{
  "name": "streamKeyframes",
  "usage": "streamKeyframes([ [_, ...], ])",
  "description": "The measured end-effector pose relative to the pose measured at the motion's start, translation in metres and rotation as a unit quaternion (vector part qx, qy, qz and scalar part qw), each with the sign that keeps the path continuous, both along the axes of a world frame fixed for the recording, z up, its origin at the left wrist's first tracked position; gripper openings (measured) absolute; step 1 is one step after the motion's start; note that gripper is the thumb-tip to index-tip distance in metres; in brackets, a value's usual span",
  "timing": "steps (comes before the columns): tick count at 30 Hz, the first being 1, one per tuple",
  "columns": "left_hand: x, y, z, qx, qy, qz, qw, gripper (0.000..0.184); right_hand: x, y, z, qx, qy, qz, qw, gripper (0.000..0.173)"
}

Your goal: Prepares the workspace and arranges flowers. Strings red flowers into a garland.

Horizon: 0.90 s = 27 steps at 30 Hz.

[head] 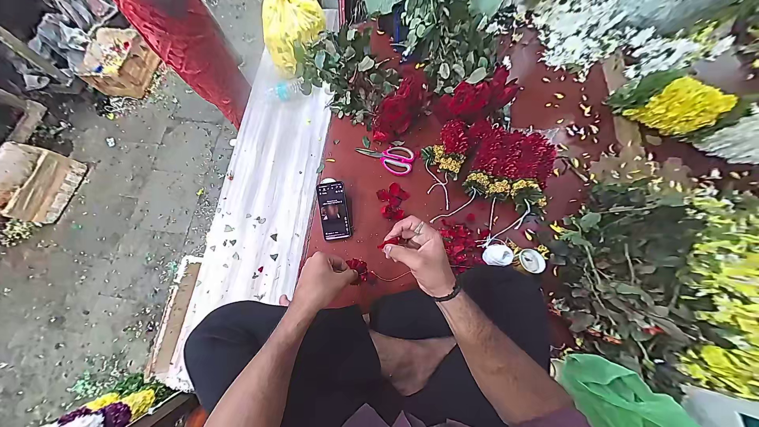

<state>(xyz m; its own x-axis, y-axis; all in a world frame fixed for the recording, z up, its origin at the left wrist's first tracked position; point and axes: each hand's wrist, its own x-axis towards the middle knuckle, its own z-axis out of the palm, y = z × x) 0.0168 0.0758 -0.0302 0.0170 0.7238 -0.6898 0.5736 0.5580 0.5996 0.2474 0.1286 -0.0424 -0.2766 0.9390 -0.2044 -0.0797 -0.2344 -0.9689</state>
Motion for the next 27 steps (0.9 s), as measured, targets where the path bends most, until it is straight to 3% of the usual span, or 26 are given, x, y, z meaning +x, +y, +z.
streamKeyframes([
  [2, 0.0, 0.001, 0.0, 0.006, -0.011, 0.015, 1.0, 0.022, -0.004, -0.011, 0.012, -0.05, 0.041, 0.0, 0.998, 0.038],
  [5, 0.0, 0.002, 0.001, 0.015, -0.047, 0.039, 0.998, 0.019, -0.011, -0.025, 0.017, -0.109, 0.068, 0.029, 0.991, 0.045],
  [10, 0.005, 0.002, 0.009, 0.016, -0.123, 0.074, 0.989, 0.014, -0.023, -0.03, 0.001, -0.14, -0.016, 0.047, 0.989, 0.054],
  [15, 0.008, 0.002, 0.007, 0.029, -0.128, 0.042, 0.99, 0.016, -0.025, -0.03, -0.012, -0.141, -0.082, 0.045, 0.985, 0.063],
  [21, 0.0, 0.003, 0.005, 0.042, -0.119, 0.065, 0.99, 0.013, 0.004, -0.01, -0.014, -0.118, -0.134, 0.139, 0.974, 0.101],
  [25, -0.006, 0.003, 0.011, 0.038, -0.094, 0.089, 0.991, 0.017, 0.011, -0.007, -0.021, -0.034, -0.174, 0.264, 0.948, 0.088],
  [27, -0.008, 0.006, 0.014, 0.029, -0.078, 0.106, 0.991, 0.018, 0.006, -0.012, -0.032, -0.039, -0.168, 0.281, 0.944, 0.067],
])
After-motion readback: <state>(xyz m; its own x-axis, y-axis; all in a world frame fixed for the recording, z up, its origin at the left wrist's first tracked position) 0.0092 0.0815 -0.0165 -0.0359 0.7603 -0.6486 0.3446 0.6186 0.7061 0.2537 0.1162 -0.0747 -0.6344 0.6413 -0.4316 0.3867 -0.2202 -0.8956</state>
